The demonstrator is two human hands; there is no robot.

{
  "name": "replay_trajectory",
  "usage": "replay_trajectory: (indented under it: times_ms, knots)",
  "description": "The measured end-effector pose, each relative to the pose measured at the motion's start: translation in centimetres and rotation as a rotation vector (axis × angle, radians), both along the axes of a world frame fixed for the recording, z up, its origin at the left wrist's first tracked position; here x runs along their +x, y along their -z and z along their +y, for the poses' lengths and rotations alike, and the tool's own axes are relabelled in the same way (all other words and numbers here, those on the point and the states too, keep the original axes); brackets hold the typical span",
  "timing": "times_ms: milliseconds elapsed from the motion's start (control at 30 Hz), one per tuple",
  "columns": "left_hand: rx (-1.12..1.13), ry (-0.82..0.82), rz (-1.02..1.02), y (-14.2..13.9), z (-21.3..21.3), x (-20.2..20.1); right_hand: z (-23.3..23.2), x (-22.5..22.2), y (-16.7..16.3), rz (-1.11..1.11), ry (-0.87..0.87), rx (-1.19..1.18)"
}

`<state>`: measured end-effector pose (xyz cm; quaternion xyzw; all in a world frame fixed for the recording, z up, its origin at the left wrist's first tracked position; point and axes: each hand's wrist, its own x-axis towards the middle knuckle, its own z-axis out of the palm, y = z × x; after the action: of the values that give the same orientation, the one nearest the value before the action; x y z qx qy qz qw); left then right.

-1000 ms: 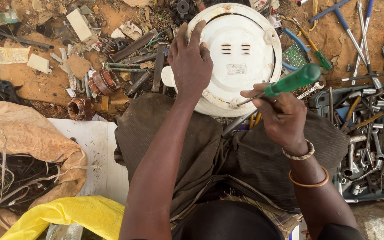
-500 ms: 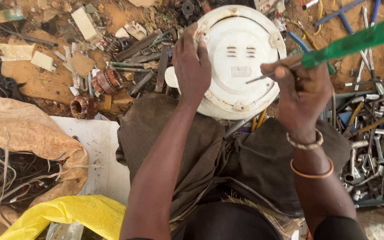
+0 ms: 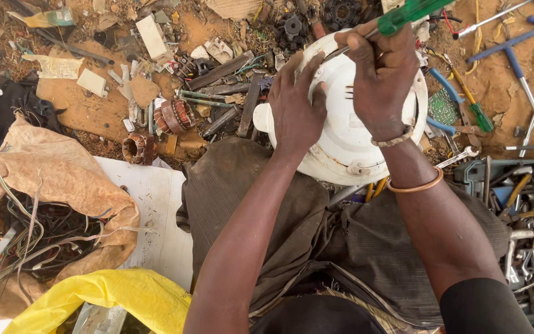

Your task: The person sits on the ground and uses a screwdriver to remove screws from the lid of a white cylindrical appliance. They then use pliers to cut wires inside the unit and continue to unscrew internal components.

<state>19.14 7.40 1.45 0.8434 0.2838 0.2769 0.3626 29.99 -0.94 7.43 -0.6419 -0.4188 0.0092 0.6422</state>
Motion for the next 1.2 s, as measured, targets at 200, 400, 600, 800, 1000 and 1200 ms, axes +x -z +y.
replay_trajectory:
  times_ms: [200,400,600,800,1000,1200]
  knots:
    - [-0.029,-0.001,0.005,-0.2,0.1,0.1,-0.6,-0.1,1.1,0.021,0.014,0.029]
    - [-0.032,-0.016,-0.012,-0.3,0.0,0.1,-0.6,-0.6,2.0,0.11,0.04,0.062]
    - [-0.021,-0.007,-0.058,-0.6,-0.1,-0.1,-0.9,-0.4,0.7,-0.047,0.153,-0.076]
    - [-0.035,-0.008,0.0,-1.0,0.0,0.0,-0.8,0.0,-3.9,0.065,0.059,0.46]
    - [0.011,0.004,0.097,-1.1,0.3,0.5,1.3,-0.8,-4.6,0.25,0.023,0.553]
    - [0.019,0.017,0.107,-0.5,0.5,0.6,3.1,-0.7,-5.1,0.24,-0.167,0.528]
